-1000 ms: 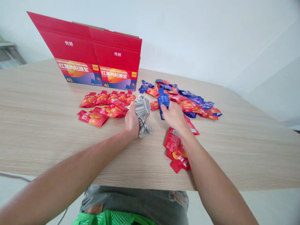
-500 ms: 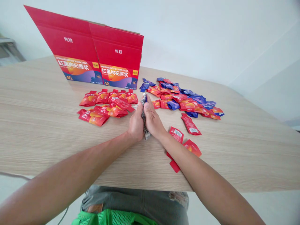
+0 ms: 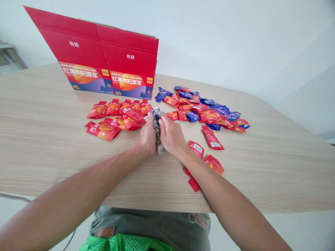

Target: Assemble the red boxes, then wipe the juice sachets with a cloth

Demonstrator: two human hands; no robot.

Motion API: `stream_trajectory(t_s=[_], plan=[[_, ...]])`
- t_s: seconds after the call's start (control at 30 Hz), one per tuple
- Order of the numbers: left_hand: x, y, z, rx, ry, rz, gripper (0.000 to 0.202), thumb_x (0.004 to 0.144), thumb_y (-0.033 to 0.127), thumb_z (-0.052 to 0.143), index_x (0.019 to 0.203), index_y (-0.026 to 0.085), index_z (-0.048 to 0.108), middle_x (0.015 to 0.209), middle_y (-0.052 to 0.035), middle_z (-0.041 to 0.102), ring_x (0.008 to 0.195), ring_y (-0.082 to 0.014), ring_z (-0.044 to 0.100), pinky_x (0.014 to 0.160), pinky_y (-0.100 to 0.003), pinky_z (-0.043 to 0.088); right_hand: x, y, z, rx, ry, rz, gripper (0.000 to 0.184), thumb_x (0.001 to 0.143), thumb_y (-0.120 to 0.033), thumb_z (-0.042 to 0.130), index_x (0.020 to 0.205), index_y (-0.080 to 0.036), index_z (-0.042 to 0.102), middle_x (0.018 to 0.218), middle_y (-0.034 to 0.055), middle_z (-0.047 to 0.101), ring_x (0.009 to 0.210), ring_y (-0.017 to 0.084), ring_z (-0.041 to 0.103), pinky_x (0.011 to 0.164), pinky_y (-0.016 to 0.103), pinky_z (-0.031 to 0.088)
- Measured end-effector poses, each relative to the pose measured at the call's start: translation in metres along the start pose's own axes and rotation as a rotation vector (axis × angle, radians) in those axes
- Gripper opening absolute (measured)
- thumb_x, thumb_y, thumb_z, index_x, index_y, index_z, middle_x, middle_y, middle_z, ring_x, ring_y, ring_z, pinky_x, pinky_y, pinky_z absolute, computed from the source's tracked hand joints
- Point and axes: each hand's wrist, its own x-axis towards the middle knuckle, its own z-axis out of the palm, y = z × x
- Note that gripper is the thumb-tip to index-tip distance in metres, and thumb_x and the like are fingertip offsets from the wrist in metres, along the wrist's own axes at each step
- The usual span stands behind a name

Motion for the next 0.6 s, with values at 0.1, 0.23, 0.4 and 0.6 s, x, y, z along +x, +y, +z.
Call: stream_trajectory(t_s=[0.1, 0.23, 0.4, 0.6], plan=[[-0.005, 0.003, 0.006, -0.057, -0.051, -0.103, 0.062, 0.113, 0.069, 0.051, 0.136, 0.019, 0.08, 0.119, -0.0151, 0.088, 0.12, -0.0332, 0.084, 0.109, -0.049, 0.065, 0.01, 0.017, -0.017, -0.102, 0.171, 0.083, 0.034, 0.111, -0.031, 0.044, 0.124, -0.019, 0.073, 0.106, 0.0163, 0.083, 0.095, 0.035, 0.08, 0.095, 0.053, 0.063], [-0.017, 0.006, 0.019, -0.084, -0.106, -0.16, 0.067, 0.115, 0.069, 0.046, 0.144, 0.019, 0.079, 0.126, -0.0165, 0.087, 0.119, -0.0351, 0.084, 0.111, -0.053, 0.065, 0.017, 0.037, -0.025, 0.076, 0.426, 0.214, 0.022, 0.105, -0.031, 0.051, 0.121, -0.023, 0.064, 0.121, 0.0155, 0.08, 0.107, 0.03, 0.076, 0.102, 0.051, 0.061], [-0.024, 0.006, 0.024, -0.093, -0.063, -0.186, 0.061, 0.117, 0.063, 0.045, 0.14, 0.019, 0.08, 0.121, -0.0129, 0.089, 0.122, -0.0329, 0.084, 0.115, -0.05, 0.063, 0.012, 0.033, 0.008, 0.254, 0.401, 0.241, 0.032, 0.102, -0.034, 0.056, 0.131, -0.02, 0.059, 0.12, 0.0167, 0.076, 0.109, 0.029, 0.074, 0.107, 0.052, 0.062], [-0.019, 0.005, 0.018, -0.066, 0.012, -0.11, 0.049, 0.118, 0.056, 0.05, 0.128, 0.021, 0.082, 0.109, -0.0088, 0.089, 0.122, -0.0282, 0.084, 0.11, -0.042, 0.065, 0.004, 0.019, 0.026, 0.14, 0.257, 0.12, 0.045, 0.11, -0.04, 0.05, 0.14, -0.018, 0.076, 0.155, 0.0241, 0.063, 0.153, 0.036, 0.055, 0.135, 0.063, 0.041]])
